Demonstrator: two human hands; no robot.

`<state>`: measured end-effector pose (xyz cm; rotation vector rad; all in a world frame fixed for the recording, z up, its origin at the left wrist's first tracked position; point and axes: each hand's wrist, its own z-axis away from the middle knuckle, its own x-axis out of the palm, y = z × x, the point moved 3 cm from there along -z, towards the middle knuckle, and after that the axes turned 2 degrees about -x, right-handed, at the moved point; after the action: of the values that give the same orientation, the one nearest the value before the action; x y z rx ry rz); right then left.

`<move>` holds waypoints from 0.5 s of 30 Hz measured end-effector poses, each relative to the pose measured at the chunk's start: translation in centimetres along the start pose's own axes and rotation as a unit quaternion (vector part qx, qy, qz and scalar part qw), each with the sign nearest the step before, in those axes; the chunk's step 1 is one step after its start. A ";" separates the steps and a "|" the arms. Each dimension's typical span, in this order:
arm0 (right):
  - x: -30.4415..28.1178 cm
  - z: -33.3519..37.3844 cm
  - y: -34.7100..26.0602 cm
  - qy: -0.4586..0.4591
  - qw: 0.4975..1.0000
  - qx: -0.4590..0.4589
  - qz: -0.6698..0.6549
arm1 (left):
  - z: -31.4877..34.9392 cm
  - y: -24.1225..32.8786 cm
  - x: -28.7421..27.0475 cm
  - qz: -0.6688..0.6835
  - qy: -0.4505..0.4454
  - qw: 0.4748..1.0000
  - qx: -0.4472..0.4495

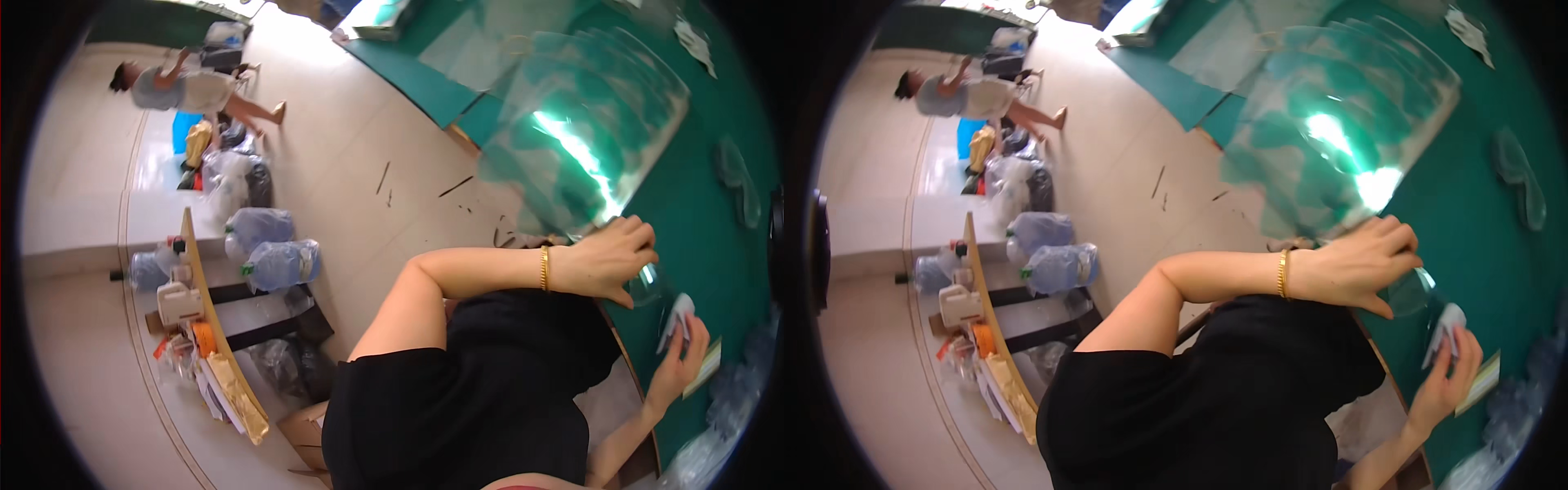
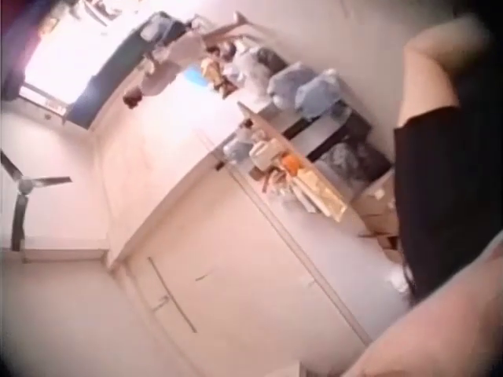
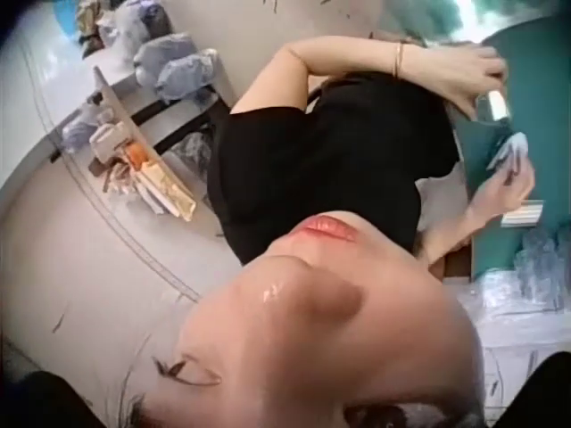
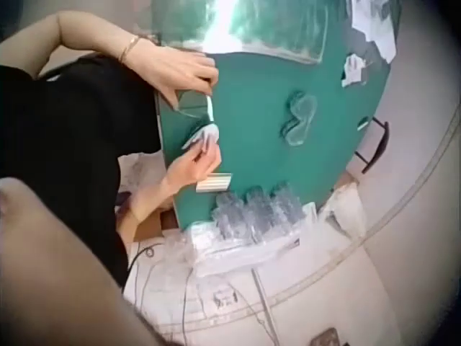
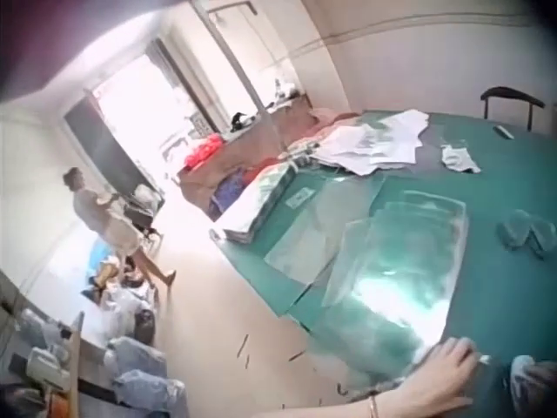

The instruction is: Applying protective film to plastic eyewear lenses and smoothing it out with a scraper.

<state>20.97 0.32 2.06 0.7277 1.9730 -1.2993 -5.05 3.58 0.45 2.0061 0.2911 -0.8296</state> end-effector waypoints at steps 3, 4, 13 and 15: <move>4.7 -2.0 -6.1 -0.117 0.988 -0.097 -0.028 | 2.5 0.2 0.5 -0.008 0.007 1.000 -0.013; 5.7 -2.1 -5.8 -0.137 0.984 -0.113 -0.025 | 3.0 0.3 0.8 -0.008 0.014 1.000 -0.015; 4.3 -3.6 -4.7 -0.112 0.986 -0.121 -0.032 | 1.4 0.6 0.8 0.016 0.014 0.999 -0.028; 4.0 -3.0 -5.7 -0.140 0.978 -0.152 -0.033 | 1.2 0.8 1.0 0.013 0.009 1.000 -0.023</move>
<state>13.51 1.46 3.08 0.3151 1.9152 -1.0389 -4.44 2.03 -0.05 1.9715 0.2926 -0.7821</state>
